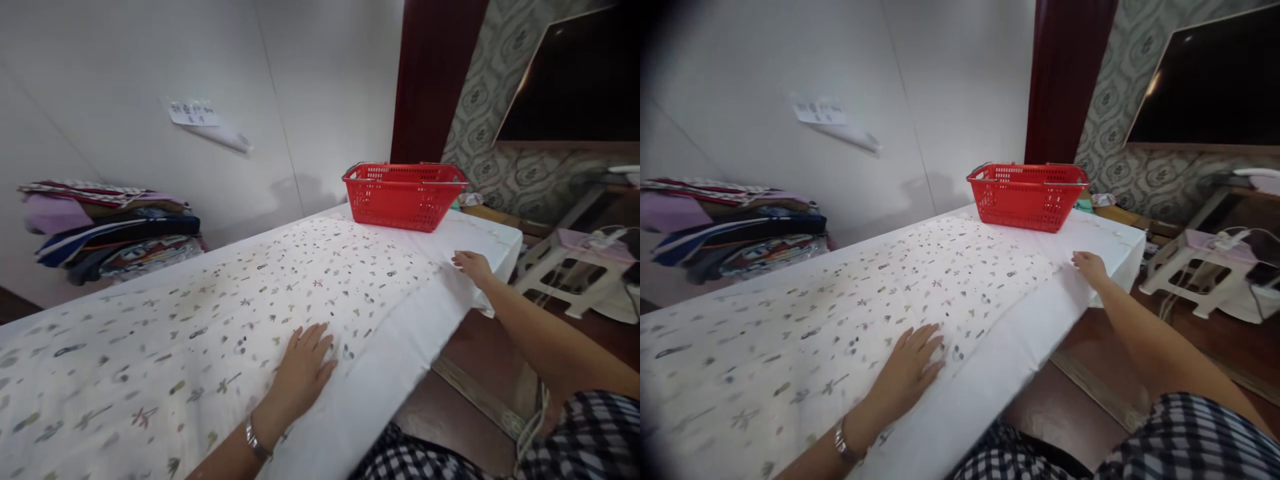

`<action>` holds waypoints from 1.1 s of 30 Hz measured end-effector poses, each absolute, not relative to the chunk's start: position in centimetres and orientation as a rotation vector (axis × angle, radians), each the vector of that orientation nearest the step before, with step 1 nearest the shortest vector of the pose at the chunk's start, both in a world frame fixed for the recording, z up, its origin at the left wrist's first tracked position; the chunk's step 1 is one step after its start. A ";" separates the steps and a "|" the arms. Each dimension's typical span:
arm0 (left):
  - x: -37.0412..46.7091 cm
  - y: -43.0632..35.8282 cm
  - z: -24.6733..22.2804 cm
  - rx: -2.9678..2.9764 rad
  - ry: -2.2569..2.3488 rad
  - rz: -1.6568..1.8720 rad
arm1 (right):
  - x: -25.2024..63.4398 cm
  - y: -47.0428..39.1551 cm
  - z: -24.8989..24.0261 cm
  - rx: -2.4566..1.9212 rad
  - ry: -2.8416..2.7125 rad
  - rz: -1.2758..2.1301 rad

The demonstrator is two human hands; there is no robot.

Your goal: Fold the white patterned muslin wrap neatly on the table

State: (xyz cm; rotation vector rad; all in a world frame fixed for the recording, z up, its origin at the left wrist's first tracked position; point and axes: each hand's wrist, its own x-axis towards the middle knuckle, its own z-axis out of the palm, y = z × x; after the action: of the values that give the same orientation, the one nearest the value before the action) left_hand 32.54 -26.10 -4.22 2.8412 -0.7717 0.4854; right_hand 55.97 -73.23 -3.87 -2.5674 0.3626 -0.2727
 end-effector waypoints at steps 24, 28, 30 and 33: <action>25.6 -25.8 -6.1 2.841 -0.572 0.679 | 56.5 -69.5 -4.4 -2.684 0.537 -0.113; 25.6 -25.7 -6.3 2.820 -0.610 0.733 | 56.9 -70.1 -4.6 -2.692 0.533 -0.089; 25.6 -25.7 -6.3 2.807 -0.619 0.748 | 57.3 -70.2 -4.5 -2.705 0.533 -0.050; 25.4 -25.7 -6.2 2.796 -0.627 0.724 | 58.2 -70.2 -4.2 -2.734 0.537 0.004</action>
State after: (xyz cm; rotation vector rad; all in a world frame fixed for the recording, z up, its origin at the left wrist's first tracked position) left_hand 25.43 -25.73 -6.22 2.7962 -0.6270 0.7238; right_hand 58.18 -70.22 -4.24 -2.7344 0.5369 0.0040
